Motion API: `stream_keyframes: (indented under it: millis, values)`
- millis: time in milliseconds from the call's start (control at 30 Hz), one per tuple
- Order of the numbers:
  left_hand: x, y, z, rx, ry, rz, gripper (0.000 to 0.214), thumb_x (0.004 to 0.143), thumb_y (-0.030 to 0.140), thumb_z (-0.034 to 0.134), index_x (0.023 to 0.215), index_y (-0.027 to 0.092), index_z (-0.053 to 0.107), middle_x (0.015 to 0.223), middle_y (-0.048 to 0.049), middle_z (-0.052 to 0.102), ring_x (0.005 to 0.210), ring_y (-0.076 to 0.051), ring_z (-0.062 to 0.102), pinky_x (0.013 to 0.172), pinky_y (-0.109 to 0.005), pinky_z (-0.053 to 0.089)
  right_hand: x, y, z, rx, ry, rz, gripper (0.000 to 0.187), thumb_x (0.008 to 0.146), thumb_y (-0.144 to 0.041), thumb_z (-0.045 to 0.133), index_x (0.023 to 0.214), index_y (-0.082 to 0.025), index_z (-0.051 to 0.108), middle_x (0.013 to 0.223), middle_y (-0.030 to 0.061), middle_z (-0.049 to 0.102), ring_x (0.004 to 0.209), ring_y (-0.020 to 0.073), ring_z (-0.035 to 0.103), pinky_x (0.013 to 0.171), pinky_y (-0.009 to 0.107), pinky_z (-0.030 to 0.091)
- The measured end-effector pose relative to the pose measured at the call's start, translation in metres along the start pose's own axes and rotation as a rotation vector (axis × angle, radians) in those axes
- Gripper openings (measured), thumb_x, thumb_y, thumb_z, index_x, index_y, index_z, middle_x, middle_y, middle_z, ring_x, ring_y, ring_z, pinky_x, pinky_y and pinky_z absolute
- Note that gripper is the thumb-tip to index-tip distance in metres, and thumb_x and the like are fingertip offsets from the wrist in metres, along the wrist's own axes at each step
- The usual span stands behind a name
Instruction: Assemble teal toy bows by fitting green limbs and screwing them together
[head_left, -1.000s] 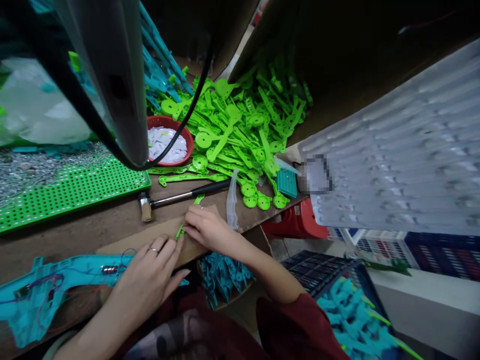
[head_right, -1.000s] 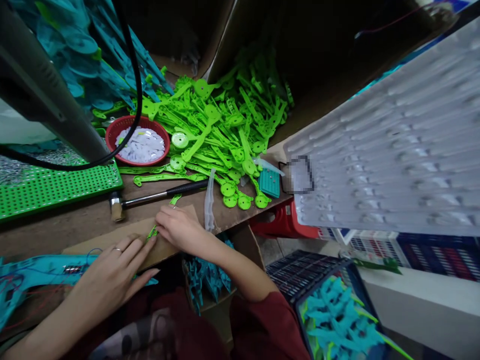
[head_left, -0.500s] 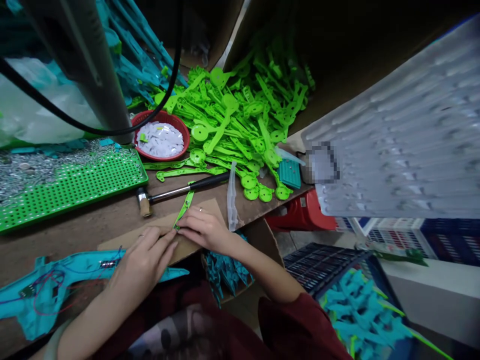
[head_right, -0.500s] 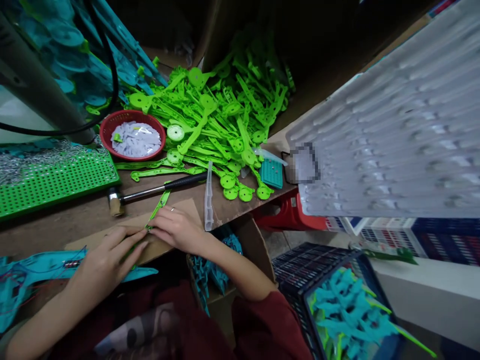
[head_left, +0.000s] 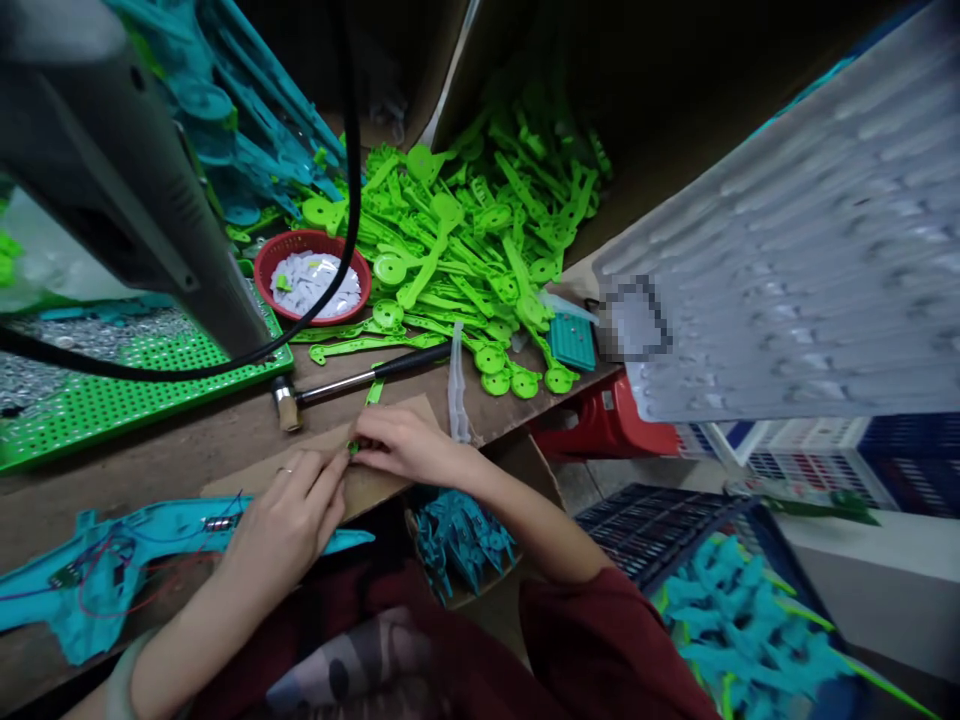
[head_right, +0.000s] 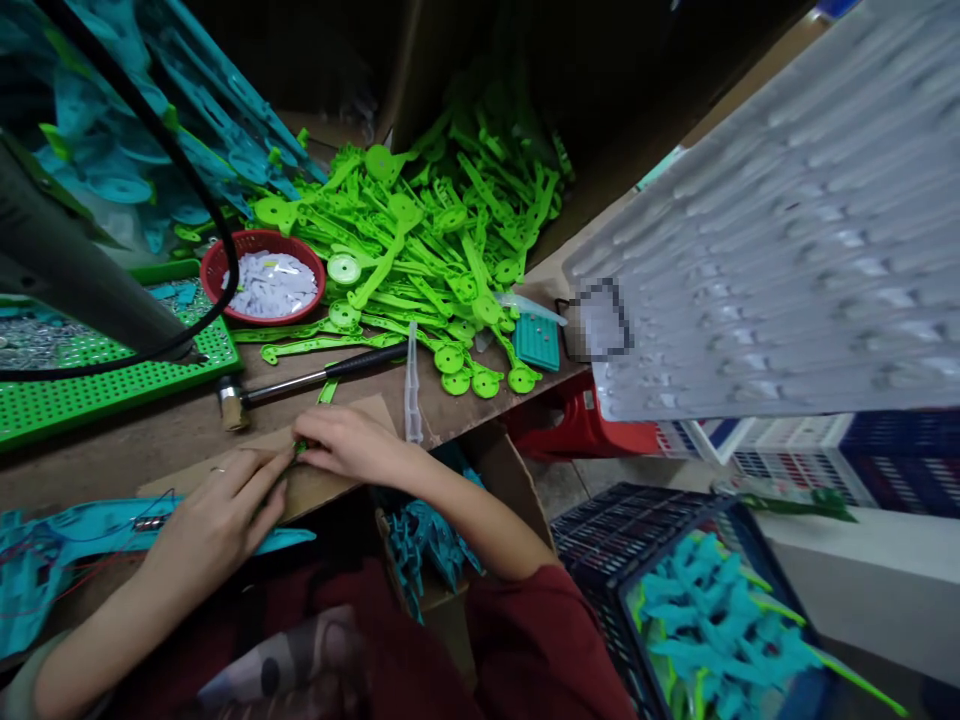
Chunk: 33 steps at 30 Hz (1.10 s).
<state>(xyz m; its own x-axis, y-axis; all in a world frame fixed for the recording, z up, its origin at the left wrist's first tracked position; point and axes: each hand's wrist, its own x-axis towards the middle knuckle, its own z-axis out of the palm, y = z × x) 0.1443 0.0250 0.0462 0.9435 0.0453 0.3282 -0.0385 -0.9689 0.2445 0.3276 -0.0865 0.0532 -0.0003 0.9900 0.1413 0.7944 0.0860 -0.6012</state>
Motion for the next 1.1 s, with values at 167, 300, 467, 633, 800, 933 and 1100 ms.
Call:
stream_keyframes:
  millis: [167,300,467,633,800,933,1100]
  values:
    - [0.001,0.002,0.001,0.093,-0.02,0.013,0.029,0.094,0.013,0.043,0.116,0.004,0.061,0.09,-0.0115,0.056,0.073,-0.023,0.056,0.062,-0.035,0.05,-0.017,0.0,0.016,-0.163,0.153,-0.13,0.02,0.098,-0.023,0.046,0.097,-0.014,0.063,0.088,0.0078,0.062,0.085,0.0163,0.057,0.078,0.026,0.05]
    - [0.001,0.004,-0.002,0.216,-0.07,0.05,0.03,0.091,0.01,0.046,0.114,0.003,0.064,0.085,-0.0114,0.056,0.07,-0.024,0.054,0.056,-0.035,0.047,-0.036,-0.002,0.003,-0.363,0.371,0.175,0.019,0.097,-0.025,0.047,0.094,-0.015,0.063,0.089,0.0085,0.062,0.084,0.0175,0.06,0.076,0.028,0.051]
    - [0.003,0.006,-0.003,0.293,-0.14,0.071,0.033,0.087,0.006,0.05,0.116,0.001,0.064,0.087,-0.0133,0.059,0.078,-0.027,0.057,0.063,-0.036,0.049,-0.044,-0.001,-0.022,-0.722,0.391,0.915,0.047,0.092,-0.041,0.052,0.126,-0.008,0.052,0.108,0.0189,0.054,0.088,0.0286,0.06,0.066,0.038,0.052]
    - [-0.001,0.003,-0.012,0.21,-0.043,0.054,0.036,0.095,0.023,0.048,0.121,0.003,0.061,0.099,-0.017,0.063,0.087,-0.03,0.059,0.07,-0.04,0.049,-0.055,0.009,-0.019,-0.73,0.593,0.994,0.05,0.089,-0.035,0.055,0.128,-0.005,0.048,0.113,0.0231,0.051,0.105,0.035,0.054,0.085,0.048,0.05]
    - [-0.027,-0.006,-0.025,0.032,0.013,0.014,0.066,0.094,0.055,0.045,0.136,0.004,0.048,0.129,-0.023,0.057,0.115,-0.037,0.054,0.096,-0.051,0.043,-0.079,0.014,-0.013,-0.584,0.721,0.923,0.028,0.09,-0.019,0.038,0.111,-0.01,0.055,0.101,0.0179,0.056,0.101,0.0293,0.056,0.09,0.048,0.048]
    - [-0.045,-0.013,-0.019,-0.021,0.019,0.048,0.06,0.095,0.052,0.046,0.133,0.006,0.051,0.124,-0.0207,0.062,0.108,-0.033,0.059,0.094,-0.048,0.044,-0.078,-0.009,-0.017,-0.326,1.067,0.837,0.028,0.095,-0.03,0.036,0.119,-0.019,0.046,0.089,0.0052,0.053,0.074,0.0173,0.056,0.07,0.034,0.051]
    - [-0.05,-0.017,-0.013,-0.063,0.076,0.067,0.057,0.093,0.052,0.05,0.125,0.005,0.056,0.122,-0.0198,0.064,0.107,-0.032,0.061,0.095,-0.047,0.045,-0.052,-0.027,-0.001,0.25,1.346,0.652,0.032,0.086,-0.052,0.05,0.097,-0.022,0.053,0.069,-0.0044,0.044,0.055,0.0101,0.046,0.051,0.022,0.042]
